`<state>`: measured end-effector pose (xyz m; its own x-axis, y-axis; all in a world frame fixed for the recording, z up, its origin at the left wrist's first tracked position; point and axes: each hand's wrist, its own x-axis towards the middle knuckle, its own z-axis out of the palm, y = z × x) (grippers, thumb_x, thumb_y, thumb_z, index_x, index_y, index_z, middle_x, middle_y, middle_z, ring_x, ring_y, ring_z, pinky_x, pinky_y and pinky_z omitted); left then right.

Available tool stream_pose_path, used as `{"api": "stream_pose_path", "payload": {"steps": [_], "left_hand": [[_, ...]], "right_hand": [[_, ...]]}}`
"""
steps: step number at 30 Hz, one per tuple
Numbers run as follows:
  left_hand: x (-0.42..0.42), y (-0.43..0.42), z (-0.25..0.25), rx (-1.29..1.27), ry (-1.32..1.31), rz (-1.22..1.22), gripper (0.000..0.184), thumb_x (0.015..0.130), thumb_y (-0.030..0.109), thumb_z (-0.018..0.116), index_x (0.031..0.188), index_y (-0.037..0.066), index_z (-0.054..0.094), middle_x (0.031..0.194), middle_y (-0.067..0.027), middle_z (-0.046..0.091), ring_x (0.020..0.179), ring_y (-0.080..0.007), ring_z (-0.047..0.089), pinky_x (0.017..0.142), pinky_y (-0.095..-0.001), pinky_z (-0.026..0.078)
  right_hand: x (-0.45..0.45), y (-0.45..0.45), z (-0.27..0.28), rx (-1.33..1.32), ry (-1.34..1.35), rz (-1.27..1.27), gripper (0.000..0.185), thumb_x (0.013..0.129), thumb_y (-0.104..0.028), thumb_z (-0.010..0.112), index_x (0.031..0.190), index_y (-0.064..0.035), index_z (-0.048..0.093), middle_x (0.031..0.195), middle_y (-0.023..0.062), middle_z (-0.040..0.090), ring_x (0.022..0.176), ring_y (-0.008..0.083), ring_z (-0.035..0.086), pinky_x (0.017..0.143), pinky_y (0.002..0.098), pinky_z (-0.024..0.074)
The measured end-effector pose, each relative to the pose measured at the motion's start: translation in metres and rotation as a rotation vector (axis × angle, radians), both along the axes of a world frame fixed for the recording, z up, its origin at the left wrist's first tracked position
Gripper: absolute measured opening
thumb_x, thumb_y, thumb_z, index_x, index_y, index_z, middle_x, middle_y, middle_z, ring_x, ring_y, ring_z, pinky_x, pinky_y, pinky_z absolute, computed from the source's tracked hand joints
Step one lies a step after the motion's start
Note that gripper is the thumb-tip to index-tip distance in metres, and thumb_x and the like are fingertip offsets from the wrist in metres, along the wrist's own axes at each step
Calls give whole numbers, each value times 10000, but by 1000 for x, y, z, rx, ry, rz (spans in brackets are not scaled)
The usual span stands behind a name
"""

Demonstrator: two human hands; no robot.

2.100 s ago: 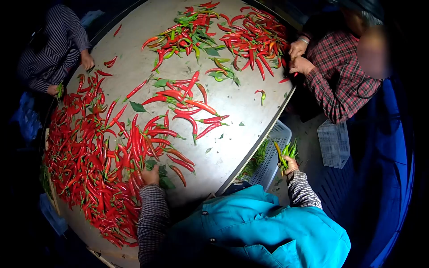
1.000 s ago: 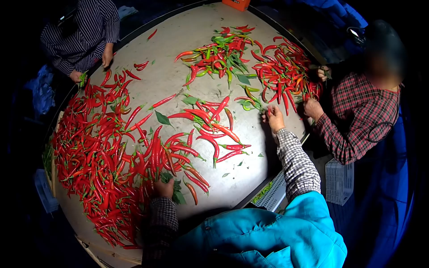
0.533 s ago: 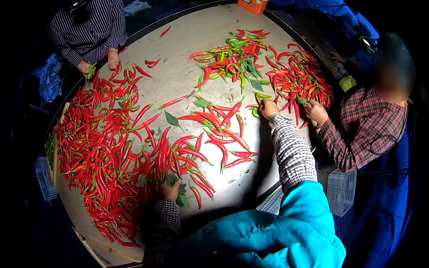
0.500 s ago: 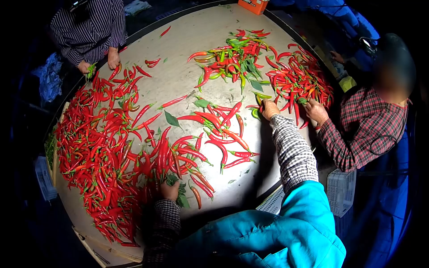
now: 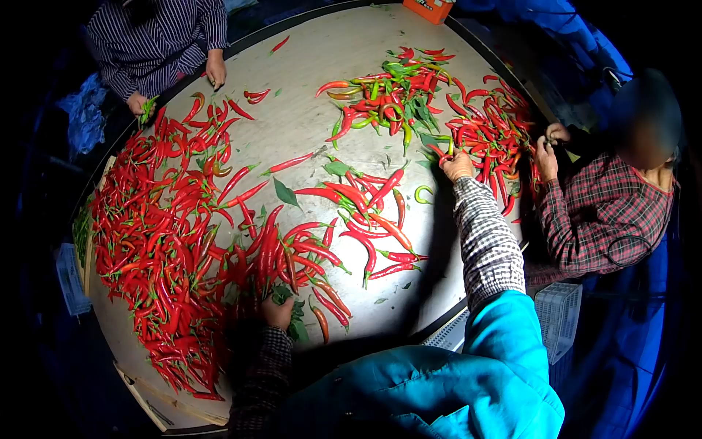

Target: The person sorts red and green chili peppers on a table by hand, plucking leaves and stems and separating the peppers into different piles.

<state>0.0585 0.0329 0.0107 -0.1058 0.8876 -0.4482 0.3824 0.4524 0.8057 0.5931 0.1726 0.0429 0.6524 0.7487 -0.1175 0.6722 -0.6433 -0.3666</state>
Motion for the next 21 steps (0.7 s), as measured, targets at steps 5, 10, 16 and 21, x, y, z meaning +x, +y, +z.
{"api": "stream_pose_path", "payload": {"steps": [5, 10, 16, 21], "left_hand": [[-2, 0, -4, 25, 17, -30, 207, 678, 26, 626, 878, -30, 614, 820, -93, 647, 750, -193, 607, 710, -311, 460], [-1, 0, -4, 34, 37, 8, 197, 674, 25, 624, 864, -25, 620, 799, -86, 649, 743, -187, 612, 705, -308, 464], [-9, -3, -23, 77, 8, -53, 226, 657, 27, 622, 877, -21, 612, 791, -87, 640, 739, -203, 604, 713, -316, 462], [-7, 0, -6, 140, 49, -114, 207, 662, 41, 624, 860, -18, 617, 800, -87, 647, 734, -185, 608, 699, -312, 468]], "right_hand": [[-36, 8, 18, -235, -100, -12, 365, 712, -306, 664, 1025, -126, 618, 1098, 153, 572, 999, 293, 564, 820, 382, 467], [-32, 7, 15, -267, -287, 106, 323, 704, -300, 661, 940, -80, 642, 1061, 153, 564, 972, 305, 568, 810, 382, 472], [-16, -25, 10, 133, 159, 193, 265, 708, -167, 666, 916, -27, 581, 745, 82, 628, 702, 231, 600, 666, 344, 464], [-68, -72, 60, 321, 1331, -45, 140, 743, -121, 632, 824, -74, 529, 753, 95, 627, 535, 113, 553, 381, 204, 366]]}}
